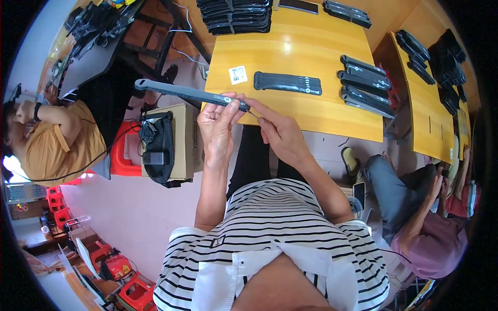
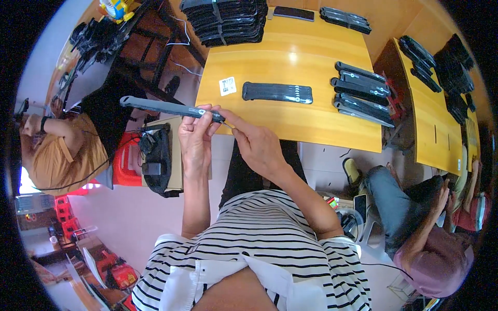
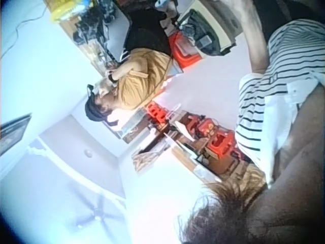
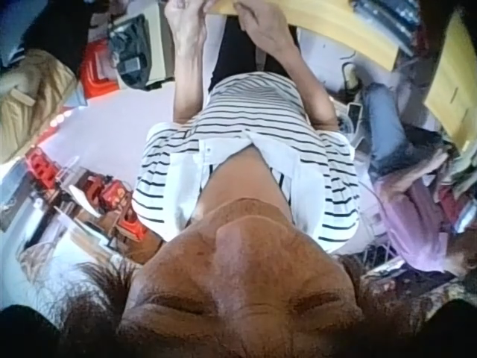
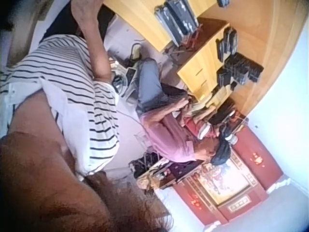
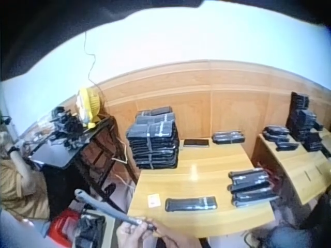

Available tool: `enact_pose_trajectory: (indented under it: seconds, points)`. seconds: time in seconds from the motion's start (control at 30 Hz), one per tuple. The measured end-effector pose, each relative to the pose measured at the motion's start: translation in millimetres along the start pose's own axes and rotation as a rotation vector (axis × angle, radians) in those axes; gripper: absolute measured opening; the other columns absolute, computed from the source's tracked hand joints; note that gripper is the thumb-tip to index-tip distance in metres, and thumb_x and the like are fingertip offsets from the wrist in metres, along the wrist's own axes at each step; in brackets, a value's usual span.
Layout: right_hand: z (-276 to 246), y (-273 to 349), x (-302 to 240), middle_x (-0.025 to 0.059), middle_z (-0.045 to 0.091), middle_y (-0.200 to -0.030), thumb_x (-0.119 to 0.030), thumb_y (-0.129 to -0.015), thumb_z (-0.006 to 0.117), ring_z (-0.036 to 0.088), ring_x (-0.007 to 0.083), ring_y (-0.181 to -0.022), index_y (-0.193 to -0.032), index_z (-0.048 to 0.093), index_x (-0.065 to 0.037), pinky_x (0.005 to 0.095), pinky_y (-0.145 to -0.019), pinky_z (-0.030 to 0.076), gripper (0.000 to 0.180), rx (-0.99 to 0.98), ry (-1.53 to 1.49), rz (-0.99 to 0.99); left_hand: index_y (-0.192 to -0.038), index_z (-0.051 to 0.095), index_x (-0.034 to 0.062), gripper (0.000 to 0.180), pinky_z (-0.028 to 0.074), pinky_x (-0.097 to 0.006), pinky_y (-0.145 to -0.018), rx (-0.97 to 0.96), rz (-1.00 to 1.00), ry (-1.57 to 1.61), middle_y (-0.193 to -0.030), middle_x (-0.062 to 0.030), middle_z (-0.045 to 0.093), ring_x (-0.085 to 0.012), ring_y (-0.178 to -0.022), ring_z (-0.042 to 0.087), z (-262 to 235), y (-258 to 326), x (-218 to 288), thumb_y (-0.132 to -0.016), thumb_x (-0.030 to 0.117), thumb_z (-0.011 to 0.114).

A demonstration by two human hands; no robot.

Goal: Applying small hardware components to black straps using a hand tool.

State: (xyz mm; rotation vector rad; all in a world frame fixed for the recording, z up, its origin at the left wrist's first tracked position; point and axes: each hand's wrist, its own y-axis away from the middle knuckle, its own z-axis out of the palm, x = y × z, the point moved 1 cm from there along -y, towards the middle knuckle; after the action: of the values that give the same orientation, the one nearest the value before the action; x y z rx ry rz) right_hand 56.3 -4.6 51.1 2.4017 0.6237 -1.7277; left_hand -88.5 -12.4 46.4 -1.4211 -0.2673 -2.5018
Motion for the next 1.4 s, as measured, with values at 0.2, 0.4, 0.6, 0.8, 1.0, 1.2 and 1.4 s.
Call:
enact_pose_trajectory:
  seconds: [0.2,0.4,0.6,0.8,1.0,1.2,1.4]
  points:
    - [1,0,-1,0.0042,0.046,-0.055,-0.002,-0.086,0.043,0.047,0.0120,-0.049,-0.128,0.047,-0.016,0.0255,-0.052,0.042,0.044,-0.054,-0.333,0.123,-0.100,0.056,-0.0026,0.022,0.053,-0.025,-0.074,0.005,0.072,-0.003,-0.096,-0.0144,0.062,-0.0166,-0.088,0.062,4,3,-1,-0.079,-0.001,0.062]
    - [3,1,-6,-0.0010,0.044,-0.058,-0.002,-0.088,0.041,0.043,0.0055,-0.052,-0.128,0.046,-0.011,0.0196,-0.048,0.037,0.042,-0.036,-0.547,0.153,-0.100,0.056,-0.0042,0.024,0.051,-0.026,-0.078,0.013,0.327,-0.104,-0.098,-0.0155,0.062,-0.0176,-0.090,0.061,10,7,-9,-0.077,-0.007,0.062]
    - [8,6,0,-0.0013,0.043,-0.057,-0.007,-0.091,0.042,0.040,0.0042,-0.052,-0.129,0.045,-0.012,0.0173,-0.046,0.031,0.039,-0.009,-0.655,0.171,-0.096,0.058,-0.0045,0.023,0.048,-0.027,-0.081,0.011,0.527,-0.267,-0.098,-0.0160,0.062,-0.0181,-0.089,0.061,17,13,-12,-0.074,-0.011,0.062]
    - [12,8,-3,-0.0002,0.046,-0.057,-0.010,-0.092,0.043,0.034,0.0029,-0.044,-0.129,0.045,-0.011,0.0153,-0.039,0.028,0.037,-0.009,-0.920,0.240,-0.090,0.061,-0.0038,0.023,0.049,-0.030,-0.080,-0.005,0.717,-0.533,-0.093,-0.0155,0.064,-0.0214,-0.088,0.062,15,11,-12,-0.068,-0.008,0.067]
    - [22,9,-5,0.0008,0.048,-0.057,-0.011,-0.092,0.043,0.034,0.0025,-0.042,-0.127,0.047,-0.011,0.0152,-0.037,0.028,0.035,0.063,-1.013,0.302,-0.092,0.060,-0.0034,0.026,0.050,-0.032,-0.080,-0.070,0.788,-0.683,-0.092,-0.0158,0.064,-0.0236,-0.088,0.063,13,11,-5,-0.068,-0.007,0.069]
    - [26,11,0,-0.0002,0.047,-0.058,-0.007,-0.090,0.045,0.041,0.0035,-0.049,-0.127,0.048,-0.009,0.0161,-0.043,0.031,0.036,0.239,-0.514,0.043,-0.090,0.059,-0.0037,0.020,0.047,-0.030,-0.082,-0.159,0.638,-0.606,-0.095,-0.0151,0.063,-0.0206,-0.089,0.061,10,9,0,-0.071,-0.006,0.065]
    - [13,10,-2,0.0016,0.048,-0.057,-0.008,-0.091,0.045,0.040,0.0041,-0.043,-0.125,0.049,-0.009,0.0170,-0.038,0.030,0.035,0.091,-0.956,0.292,-0.089,0.062,-0.0021,0.019,0.047,-0.026,-0.080,-0.175,0.585,-0.751,-0.092,-0.0122,0.064,-0.0177,-0.085,0.061,16,11,6,-0.071,-0.006,0.065]
